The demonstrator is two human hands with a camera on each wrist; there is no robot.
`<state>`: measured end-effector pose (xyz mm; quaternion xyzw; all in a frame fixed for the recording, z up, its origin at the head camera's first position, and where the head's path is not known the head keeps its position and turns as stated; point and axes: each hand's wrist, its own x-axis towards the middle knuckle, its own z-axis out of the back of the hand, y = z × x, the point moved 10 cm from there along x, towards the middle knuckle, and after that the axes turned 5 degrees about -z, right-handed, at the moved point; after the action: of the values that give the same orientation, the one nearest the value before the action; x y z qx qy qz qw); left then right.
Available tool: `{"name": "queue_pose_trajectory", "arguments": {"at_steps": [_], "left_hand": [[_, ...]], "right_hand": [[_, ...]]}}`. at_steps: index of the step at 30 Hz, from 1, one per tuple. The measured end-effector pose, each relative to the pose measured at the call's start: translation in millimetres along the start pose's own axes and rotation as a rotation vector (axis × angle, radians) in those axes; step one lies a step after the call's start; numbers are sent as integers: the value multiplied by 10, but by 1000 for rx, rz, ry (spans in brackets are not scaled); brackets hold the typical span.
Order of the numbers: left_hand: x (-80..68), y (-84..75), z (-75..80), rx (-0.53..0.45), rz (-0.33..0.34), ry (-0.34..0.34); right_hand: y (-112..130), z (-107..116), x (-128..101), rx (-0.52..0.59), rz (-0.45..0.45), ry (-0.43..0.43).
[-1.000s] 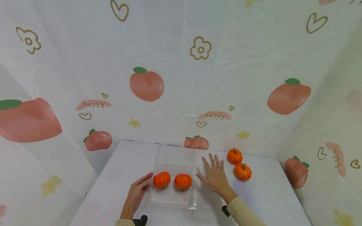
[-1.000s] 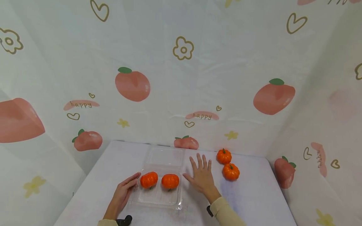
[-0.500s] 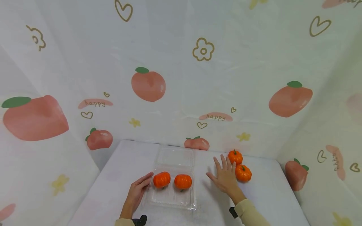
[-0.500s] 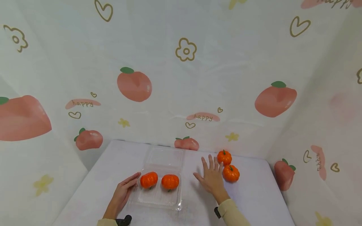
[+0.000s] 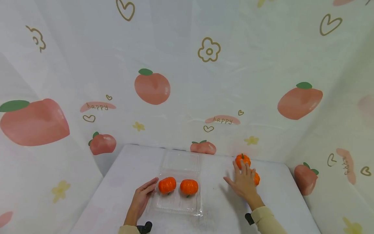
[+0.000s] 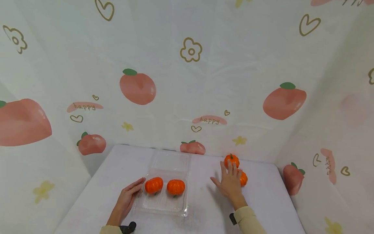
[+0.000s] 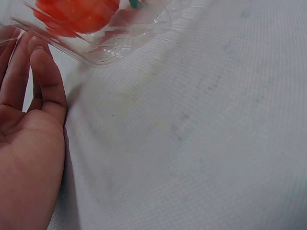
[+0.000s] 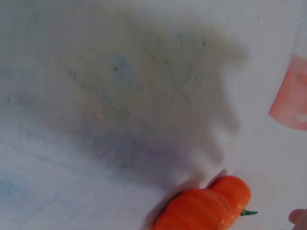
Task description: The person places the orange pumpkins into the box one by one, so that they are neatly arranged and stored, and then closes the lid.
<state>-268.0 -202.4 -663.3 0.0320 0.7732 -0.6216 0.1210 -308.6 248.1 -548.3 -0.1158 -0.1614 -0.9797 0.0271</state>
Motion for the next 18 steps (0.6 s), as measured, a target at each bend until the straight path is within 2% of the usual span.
{"name": "queue_pose_trajectory", "arguments": {"at_steps": [8, 18], "left_hand": [[-1, -14, -2, 14, -2, -8], [20, 18, 7, -5, -14, 1]], "right_hand": [[-215, 82, 27, -69, -57, 19], [-521, 40, -45, 9, -173, 84]]}}
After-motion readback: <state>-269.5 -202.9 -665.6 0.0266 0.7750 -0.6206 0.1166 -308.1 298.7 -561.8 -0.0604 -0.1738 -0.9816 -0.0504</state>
